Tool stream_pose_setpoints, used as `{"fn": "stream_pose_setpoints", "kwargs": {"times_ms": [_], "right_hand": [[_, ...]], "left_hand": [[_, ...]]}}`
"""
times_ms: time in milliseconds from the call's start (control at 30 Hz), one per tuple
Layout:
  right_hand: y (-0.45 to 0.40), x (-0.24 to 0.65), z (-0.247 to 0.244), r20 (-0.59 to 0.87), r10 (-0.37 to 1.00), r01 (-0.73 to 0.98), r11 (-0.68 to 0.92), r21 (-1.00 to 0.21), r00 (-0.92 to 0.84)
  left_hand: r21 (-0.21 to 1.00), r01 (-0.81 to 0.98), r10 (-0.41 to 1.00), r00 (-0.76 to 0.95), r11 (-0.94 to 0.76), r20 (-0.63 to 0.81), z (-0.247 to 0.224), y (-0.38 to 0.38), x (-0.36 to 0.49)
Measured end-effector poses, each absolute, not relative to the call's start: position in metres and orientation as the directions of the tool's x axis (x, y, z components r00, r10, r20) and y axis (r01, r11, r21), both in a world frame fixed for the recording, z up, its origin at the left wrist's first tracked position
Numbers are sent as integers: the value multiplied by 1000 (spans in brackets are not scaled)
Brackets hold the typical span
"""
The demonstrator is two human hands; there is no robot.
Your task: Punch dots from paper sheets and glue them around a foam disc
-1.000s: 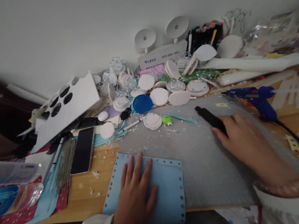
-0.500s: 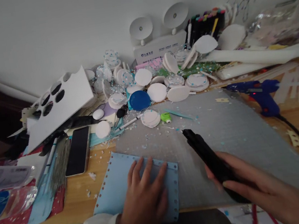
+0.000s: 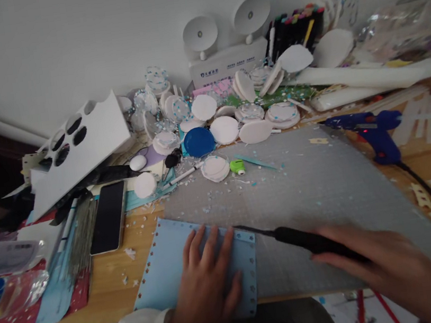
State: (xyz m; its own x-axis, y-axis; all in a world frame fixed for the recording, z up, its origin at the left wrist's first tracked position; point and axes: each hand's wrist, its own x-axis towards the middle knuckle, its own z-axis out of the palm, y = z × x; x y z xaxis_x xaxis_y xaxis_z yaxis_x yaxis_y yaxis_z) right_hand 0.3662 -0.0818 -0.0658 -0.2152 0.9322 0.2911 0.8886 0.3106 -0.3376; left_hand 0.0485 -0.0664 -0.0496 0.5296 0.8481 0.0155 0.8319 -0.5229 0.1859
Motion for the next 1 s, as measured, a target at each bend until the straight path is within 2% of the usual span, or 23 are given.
{"fn": "stream_pose_setpoints", "kwargs": {"times_ms": [100,200,533,1000], "right_hand": [[-82,384,-67,281,846,819,520,-242,-454],[-81,393,-63,210,811,801,579,-152,-546],[-63,369,-50,211,767,764,635,-115,-606],[-36,371,-47,177,756,732,654,-190,-630]], "left_hand": [[186,830,847,531,-525,19,-51,-67,49],[191,830,848,529,-523,24,-51,-67,50],[193,835,853,521,-516,30,-51,-68,50],[165,835,850,523,-525,60,-53,-68,51]]}}
